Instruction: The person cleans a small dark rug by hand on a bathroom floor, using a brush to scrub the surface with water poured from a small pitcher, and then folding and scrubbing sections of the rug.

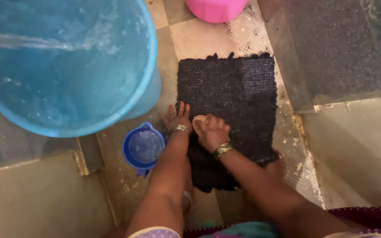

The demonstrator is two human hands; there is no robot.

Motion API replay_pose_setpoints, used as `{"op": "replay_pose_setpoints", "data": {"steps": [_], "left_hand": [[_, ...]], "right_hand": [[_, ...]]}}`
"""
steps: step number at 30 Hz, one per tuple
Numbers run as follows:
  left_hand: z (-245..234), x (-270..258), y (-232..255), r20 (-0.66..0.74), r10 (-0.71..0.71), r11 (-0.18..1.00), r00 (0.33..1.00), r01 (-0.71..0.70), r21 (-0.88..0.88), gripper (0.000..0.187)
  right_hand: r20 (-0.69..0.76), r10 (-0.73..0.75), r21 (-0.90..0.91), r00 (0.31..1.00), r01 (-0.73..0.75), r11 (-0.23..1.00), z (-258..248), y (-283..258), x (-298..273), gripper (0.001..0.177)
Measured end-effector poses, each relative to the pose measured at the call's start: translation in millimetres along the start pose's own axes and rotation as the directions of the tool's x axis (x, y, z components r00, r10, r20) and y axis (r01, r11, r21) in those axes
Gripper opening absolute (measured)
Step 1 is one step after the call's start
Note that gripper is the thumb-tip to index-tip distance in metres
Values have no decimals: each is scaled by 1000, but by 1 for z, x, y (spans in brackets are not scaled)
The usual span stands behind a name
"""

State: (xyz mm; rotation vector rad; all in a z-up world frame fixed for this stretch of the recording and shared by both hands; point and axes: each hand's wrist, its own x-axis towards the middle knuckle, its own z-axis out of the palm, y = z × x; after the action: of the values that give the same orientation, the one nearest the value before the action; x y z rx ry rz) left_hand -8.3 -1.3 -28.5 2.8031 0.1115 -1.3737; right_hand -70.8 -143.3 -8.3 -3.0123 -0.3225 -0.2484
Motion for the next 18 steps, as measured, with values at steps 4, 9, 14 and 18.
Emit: {"op": "replay_pose_setpoints", "data": {"steps": [4, 9, 14, 18], "left_hand": [[-8, -9, -1, 35, 7, 1000, 999, -7, 8, 104], [-10, -8, 1, 106, -4, 1000, 994, 6, -18, 107], [43, 15, -2, -186, -9, 986, 982, -22, -166, 93], [85, 31, -8, -422, -199, 892, 884, -15, -453, 77]], "right_hand": [[382, 200, 16, 902, -222, 975, -9, 141, -8, 35], [157, 589, -161, 793, -568, 807, -31, 223, -58, 33], [-177, 669, 109, 722, -661, 742, -7, 244, -99, 46], [11, 688, 137, 725, -683, 717, 30, 239, -73, 46]]}}
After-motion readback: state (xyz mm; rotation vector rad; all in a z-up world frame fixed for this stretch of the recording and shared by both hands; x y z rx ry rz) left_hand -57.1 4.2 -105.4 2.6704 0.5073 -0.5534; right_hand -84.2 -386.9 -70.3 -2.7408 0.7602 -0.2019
